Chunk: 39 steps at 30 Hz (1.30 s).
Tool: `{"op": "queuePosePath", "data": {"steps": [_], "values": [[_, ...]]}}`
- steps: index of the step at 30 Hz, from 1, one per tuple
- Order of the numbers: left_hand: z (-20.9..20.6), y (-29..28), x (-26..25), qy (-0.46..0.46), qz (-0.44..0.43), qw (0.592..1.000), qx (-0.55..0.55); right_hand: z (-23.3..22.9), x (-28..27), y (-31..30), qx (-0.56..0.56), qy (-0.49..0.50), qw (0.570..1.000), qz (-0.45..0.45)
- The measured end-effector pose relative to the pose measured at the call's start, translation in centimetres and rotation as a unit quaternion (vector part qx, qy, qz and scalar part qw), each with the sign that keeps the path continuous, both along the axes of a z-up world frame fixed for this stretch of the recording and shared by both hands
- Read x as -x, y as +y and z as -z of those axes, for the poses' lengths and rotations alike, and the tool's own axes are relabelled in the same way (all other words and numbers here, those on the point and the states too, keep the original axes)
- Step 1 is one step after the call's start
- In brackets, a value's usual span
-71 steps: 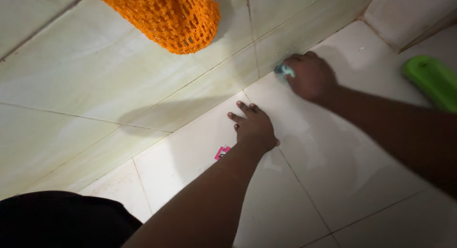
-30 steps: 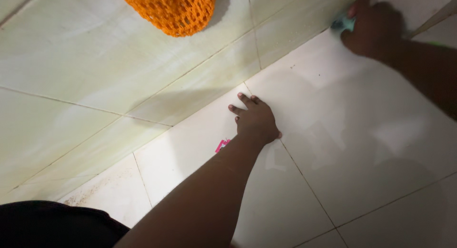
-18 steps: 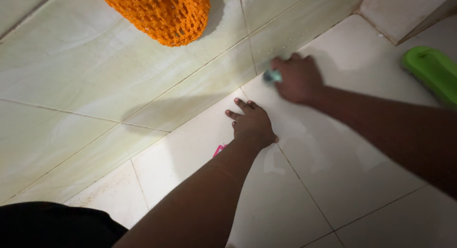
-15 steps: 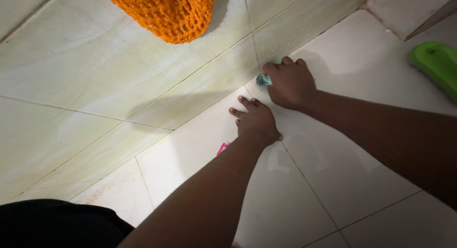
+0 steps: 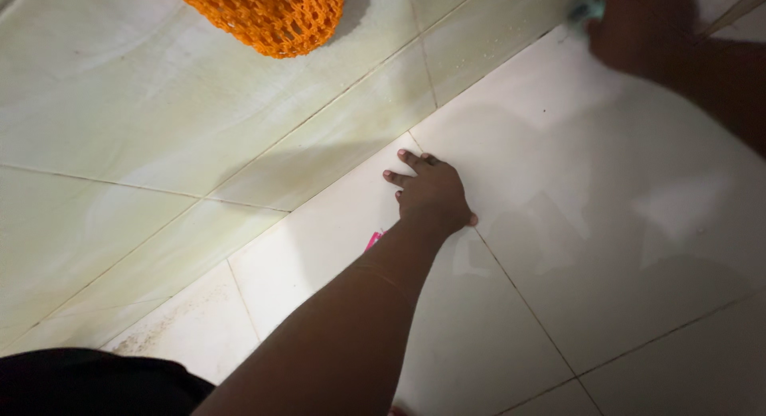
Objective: The person scrubs the tiled bathroom floor with a sponge, then moves a bucket and fills a red jug with water from a tap. They pour water into the squat toilet and continue scrubbing the floor with a sponge and a green plastic tool.
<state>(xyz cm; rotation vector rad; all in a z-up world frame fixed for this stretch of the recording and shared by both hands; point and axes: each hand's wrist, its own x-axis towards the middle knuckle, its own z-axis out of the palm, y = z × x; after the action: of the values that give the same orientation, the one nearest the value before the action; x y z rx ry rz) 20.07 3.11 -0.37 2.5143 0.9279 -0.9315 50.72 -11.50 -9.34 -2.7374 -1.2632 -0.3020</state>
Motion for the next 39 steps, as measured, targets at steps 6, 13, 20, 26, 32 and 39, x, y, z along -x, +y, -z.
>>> {"op": "queuePosePath", "data": {"steps": [6,13,20,26,32,39], "values": [[0.1,-0.1,0.1,-0.001,-0.001,1.000,-0.002,0.1,0.6,-0.5,0.018,0.003,0.999,0.042],[0.2,0.0,0.6,-0.022,-0.004,1.000,-0.003,-1.3,1.5,-3.7,0.052,0.069,0.992,0.088],[0.6,0.2,0.5,-0.006,0.011,1.000,-0.003,1.3,0.8,-5.3,0.029,0.019,0.998,0.049],[0.7,0.2,0.9,-0.005,0.033,0.999,-0.019,1.9,-2.7,2.1,0.100,-0.015,0.994,0.026],[0.2,0.0,0.2,-0.017,-0.005,1.000,0.006,0.1,-1.1,-3.6,0.017,0.010,0.999,-0.033],[0.1,0.1,0.3,-0.016,-0.008,1.000,0.007,0.2,1.8,-7.5,0.023,0.040,0.998,0.037]]}}
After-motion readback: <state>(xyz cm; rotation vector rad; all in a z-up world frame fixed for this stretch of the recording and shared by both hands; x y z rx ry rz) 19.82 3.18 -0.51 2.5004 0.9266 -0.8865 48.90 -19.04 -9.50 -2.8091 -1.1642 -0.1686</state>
